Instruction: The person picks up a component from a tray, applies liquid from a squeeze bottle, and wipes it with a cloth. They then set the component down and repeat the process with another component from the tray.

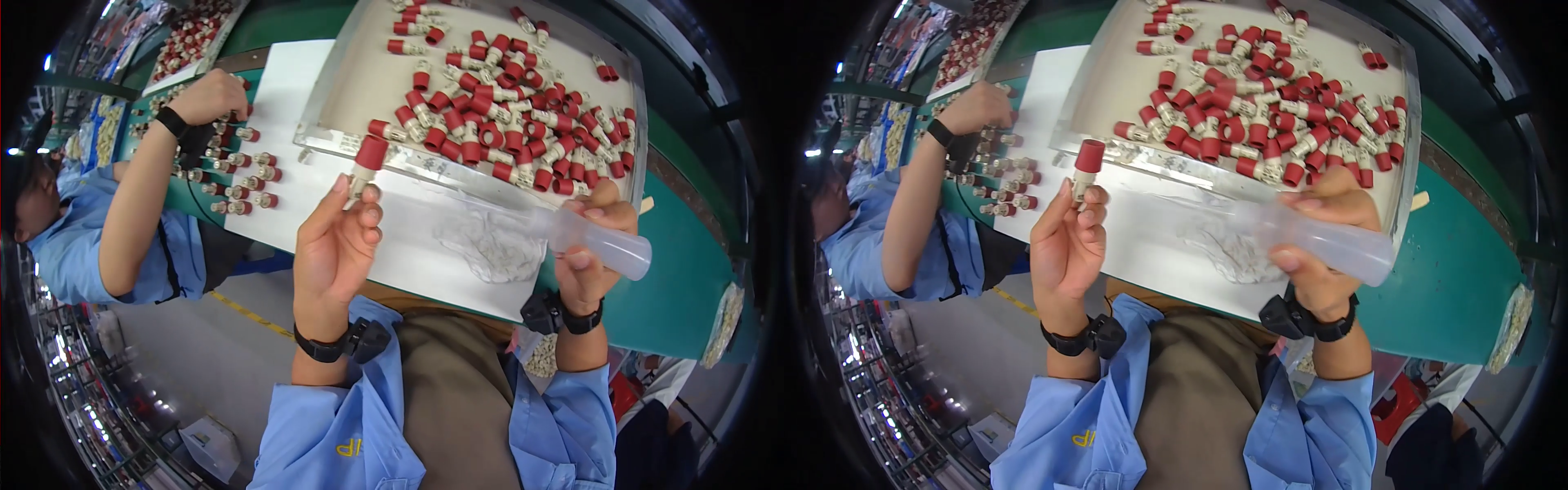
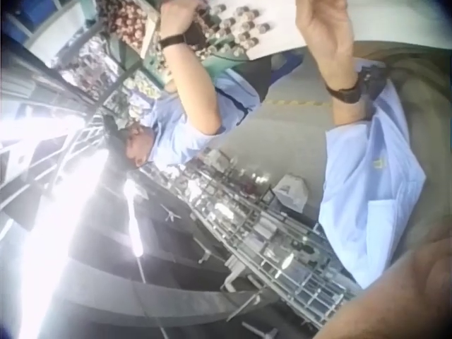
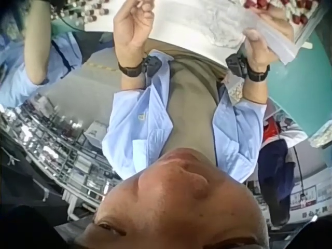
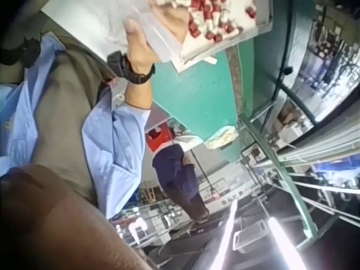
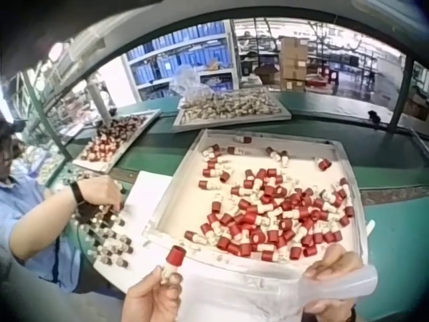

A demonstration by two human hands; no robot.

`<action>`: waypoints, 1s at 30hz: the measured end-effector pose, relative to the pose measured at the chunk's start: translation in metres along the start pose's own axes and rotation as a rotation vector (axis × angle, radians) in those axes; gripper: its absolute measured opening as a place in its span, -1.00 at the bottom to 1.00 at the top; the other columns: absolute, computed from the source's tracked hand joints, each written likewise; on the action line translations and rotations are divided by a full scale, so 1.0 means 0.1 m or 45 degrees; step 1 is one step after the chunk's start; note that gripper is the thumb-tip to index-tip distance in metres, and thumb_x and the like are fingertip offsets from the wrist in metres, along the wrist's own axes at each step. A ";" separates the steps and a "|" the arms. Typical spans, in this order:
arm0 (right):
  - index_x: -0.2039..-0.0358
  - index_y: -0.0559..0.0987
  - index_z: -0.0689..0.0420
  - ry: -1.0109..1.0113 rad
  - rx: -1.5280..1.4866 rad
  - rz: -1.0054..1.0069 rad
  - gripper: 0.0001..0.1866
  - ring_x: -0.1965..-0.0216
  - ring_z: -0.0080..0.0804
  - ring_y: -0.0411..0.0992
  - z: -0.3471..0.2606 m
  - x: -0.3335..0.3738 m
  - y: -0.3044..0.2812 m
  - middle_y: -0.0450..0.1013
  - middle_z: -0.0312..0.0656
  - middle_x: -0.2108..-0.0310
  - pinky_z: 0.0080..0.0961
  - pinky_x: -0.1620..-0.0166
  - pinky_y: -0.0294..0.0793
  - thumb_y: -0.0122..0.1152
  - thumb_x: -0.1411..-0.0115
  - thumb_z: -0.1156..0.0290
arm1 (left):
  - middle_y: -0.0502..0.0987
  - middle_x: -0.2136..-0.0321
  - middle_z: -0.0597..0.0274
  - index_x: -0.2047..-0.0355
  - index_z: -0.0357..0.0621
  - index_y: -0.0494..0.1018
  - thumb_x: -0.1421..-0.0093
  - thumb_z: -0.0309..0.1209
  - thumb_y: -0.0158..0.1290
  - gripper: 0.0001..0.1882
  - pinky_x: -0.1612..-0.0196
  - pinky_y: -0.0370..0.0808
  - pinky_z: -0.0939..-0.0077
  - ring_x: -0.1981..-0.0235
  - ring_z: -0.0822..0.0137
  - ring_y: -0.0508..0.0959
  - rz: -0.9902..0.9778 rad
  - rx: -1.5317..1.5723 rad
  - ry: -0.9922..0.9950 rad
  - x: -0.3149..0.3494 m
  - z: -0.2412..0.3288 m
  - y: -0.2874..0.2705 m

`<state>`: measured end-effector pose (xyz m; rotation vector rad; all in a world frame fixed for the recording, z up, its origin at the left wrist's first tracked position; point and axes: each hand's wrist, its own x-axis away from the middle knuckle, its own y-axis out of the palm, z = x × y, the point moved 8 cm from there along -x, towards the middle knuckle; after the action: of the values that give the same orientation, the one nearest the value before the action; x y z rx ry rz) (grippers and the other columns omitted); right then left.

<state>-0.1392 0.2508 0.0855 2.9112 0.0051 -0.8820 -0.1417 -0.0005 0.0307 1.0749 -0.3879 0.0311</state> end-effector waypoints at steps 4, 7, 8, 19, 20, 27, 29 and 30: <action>0.28 0.35 0.18 0.110 -0.272 0.248 -0.56 0.37 -0.49 0.33 0.05 -0.03 -0.19 0.22 -0.21 0.31 -0.65 0.37 0.35 0.30 0.11 0.26 | 0.43 0.47 0.14 0.24 -0.32 0.32 -0.16 -0.34 -0.05 -0.73 0.50 0.44 0.67 0.56 0.42 0.46 0.371 -1.543 0.793 -0.05 0.95 0.30; 0.27 0.36 0.22 0.136 -0.389 0.337 -0.60 0.45 -0.54 0.30 0.03 -0.08 -0.25 0.23 -0.19 0.30 -0.66 0.43 0.33 0.29 0.09 0.34 | 0.51 0.50 0.11 0.35 -0.20 0.42 -0.01 -0.37 0.08 -0.78 0.45 0.44 0.46 0.52 0.21 0.52 0.603 -2.499 1.130 -0.43 1.67 0.46; 0.25 0.35 0.21 0.153 -0.331 0.318 -0.59 0.45 -0.55 0.30 0.05 -0.07 -0.25 0.22 -0.19 0.29 -0.67 0.43 0.32 0.27 0.07 0.31 | 0.53 0.50 0.09 0.38 -0.16 0.45 0.04 -0.38 0.11 -0.80 0.42 0.44 0.37 0.46 0.13 0.53 0.686 -2.771 1.132 -0.65 1.84 0.46; 0.20 0.33 0.19 0.212 -0.199 0.318 -0.59 0.47 -0.57 0.26 0.16 -0.08 -0.26 0.22 -0.21 0.26 -0.68 0.43 0.31 0.21 0.01 0.28 | 0.50 0.31 0.01 0.35 -0.12 0.50 0.06 -0.41 0.05 -0.79 0.23 0.43 0.25 0.26 0.06 0.49 0.680 -3.216 0.743 -1.69 1.99 -0.08; 0.20 0.33 0.19 0.203 -0.202 0.329 -0.59 0.48 -0.57 0.26 0.15 -0.09 -0.26 0.22 -0.21 0.27 -0.68 0.43 0.31 0.20 0.00 0.28 | 0.49 0.29 0.00 0.33 -0.14 0.50 0.06 -0.41 0.06 -0.77 0.21 0.43 0.25 0.24 0.06 0.49 0.699 -3.264 0.792 -1.67 2.04 -0.09; 0.18 0.32 0.19 0.195 -0.229 0.402 -0.60 0.49 -0.58 0.26 0.15 -0.15 -0.43 0.23 -0.22 0.26 -0.68 0.42 0.29 0.19 -0.01 0.29 | 0.48 0.29 -0.01 0.27 -0.24 0.47 0.07 -0.41 0.12 -0.69 0.17 0.40 0.30 0.23 0.06 0.47 -0.161 -2.817 0.661 -1.24 0.86 0.68; 0.18 0.33 0.20 0.216 -0.265 0.426 -0.60 0.47 -0.58 0.26 0.20 -0.16 -0.43 0.25 -0.22 0.25 -0.68 0.43 0.28 0.19 -0.01 0.30 | 0.48 0.30 -0.02 0.29 -0.28 0.46 0.07 -0.40 0.12 -0.69 0.18 0.40 0.29 0.25 0.05 0.47 -0.297 -2.793 0.604 -1.27 0.54 0.72; 0.18 0.33 0.20 0.219 -0.294 0.431 -0.60 0.46 -0.58 0.26 0.20 -0.17 -0.41 0.26 -0.22 0.25 -0.68 0.43 0.28 0.19 -0.01 0.30 | 0.48 0.31 -0.04 0.30 -0.29 0.46 0.06 -0.39 0.12 -0.70 0.18 0.40 0.28 0.25 0.04 0.48 -0.282 -2.840 0.651 -1.29 0.45 0.76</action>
<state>-0.1655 0.2903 0.0743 2.6511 -0.3379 -0.5365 -0.2915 0.0177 0.0721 -1.1094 0.2698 -0.2693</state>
